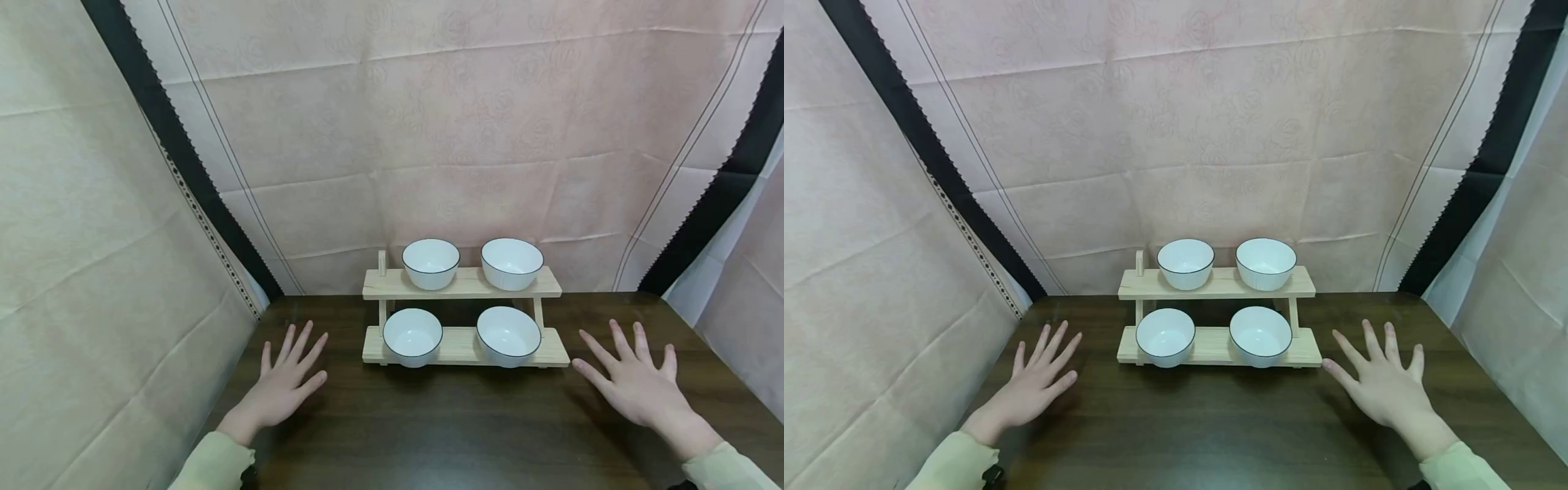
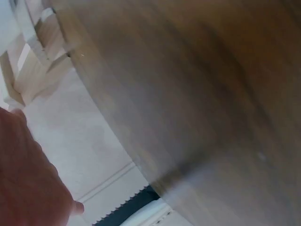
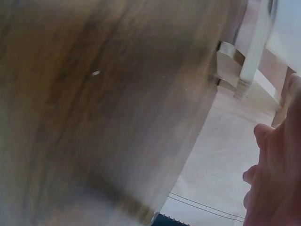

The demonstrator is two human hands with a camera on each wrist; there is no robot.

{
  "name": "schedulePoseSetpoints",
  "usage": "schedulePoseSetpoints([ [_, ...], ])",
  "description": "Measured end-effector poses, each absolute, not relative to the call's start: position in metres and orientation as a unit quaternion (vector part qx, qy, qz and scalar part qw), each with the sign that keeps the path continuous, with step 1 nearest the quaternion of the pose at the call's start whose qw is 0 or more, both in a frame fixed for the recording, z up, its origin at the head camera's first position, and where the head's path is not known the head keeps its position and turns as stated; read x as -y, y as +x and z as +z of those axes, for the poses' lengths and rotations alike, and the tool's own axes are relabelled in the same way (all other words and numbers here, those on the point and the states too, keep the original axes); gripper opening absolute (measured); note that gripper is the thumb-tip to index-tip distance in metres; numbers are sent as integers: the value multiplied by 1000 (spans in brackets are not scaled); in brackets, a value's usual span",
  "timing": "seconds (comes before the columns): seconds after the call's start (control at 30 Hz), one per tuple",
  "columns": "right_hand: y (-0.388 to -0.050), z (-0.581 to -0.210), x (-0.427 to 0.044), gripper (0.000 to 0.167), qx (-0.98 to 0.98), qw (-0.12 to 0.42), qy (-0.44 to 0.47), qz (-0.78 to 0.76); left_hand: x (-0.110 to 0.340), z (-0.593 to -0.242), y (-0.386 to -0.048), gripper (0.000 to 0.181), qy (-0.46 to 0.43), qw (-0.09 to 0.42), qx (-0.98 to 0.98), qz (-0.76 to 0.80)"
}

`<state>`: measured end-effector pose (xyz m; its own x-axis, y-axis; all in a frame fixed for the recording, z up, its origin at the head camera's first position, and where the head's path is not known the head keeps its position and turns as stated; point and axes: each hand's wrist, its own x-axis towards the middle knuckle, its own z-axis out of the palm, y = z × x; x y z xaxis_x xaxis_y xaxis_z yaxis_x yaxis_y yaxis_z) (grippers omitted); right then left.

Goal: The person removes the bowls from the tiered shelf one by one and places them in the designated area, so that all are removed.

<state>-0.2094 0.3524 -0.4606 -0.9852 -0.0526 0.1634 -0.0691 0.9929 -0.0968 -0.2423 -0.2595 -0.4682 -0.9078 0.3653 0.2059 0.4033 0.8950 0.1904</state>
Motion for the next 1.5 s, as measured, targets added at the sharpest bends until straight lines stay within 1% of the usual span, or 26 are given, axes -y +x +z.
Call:
schedulePoseSetpoints([
  [0.27, -213, -444, -344, 67, 990, 87, 42, 104, 236, -454, -240, 62, -197, 105, 958, -178],
  [0.5, -221, -431, -337, 64, 971, 78, 62, 217, 211, -443, -237, 56, -179, 141, 941, -250],
  [0.6, -225, -430, -333, 64, 960, 75, 55, 265, 201, -438, -237, 52, -168, 144, 925, -308],
  [0.77, -231, -436, -328, 61, 931, 58, 23, 359, 181, -433, -241, 49, -134, 127, 896, -404],
  [0.93, -239, -447, -327, 64, 905, 39, 13, 424, 162, -431, -248, 50, -104, 107, 880, -451],
  [1.1, -248, -457, -325, 70, 891, 27, 12, 454, 149, -432, -257, 47, -93, 95, 862, -490],
  [1.23, -253, -462, -325, 75, 882, 7, 11, 471, 139, -432, -263, 46, -85, 66, 849, -517],
  [1.4, -255, -467, -328, 78, 875, -26, 18, 482, 128, -433, -267, 47, -82, 36, 846, -525],
  [1.5, -256, -470, -331, 77, 874, -34, 24, 483, 124, -435, -268, 48, -69, 26, 848, -525],
])
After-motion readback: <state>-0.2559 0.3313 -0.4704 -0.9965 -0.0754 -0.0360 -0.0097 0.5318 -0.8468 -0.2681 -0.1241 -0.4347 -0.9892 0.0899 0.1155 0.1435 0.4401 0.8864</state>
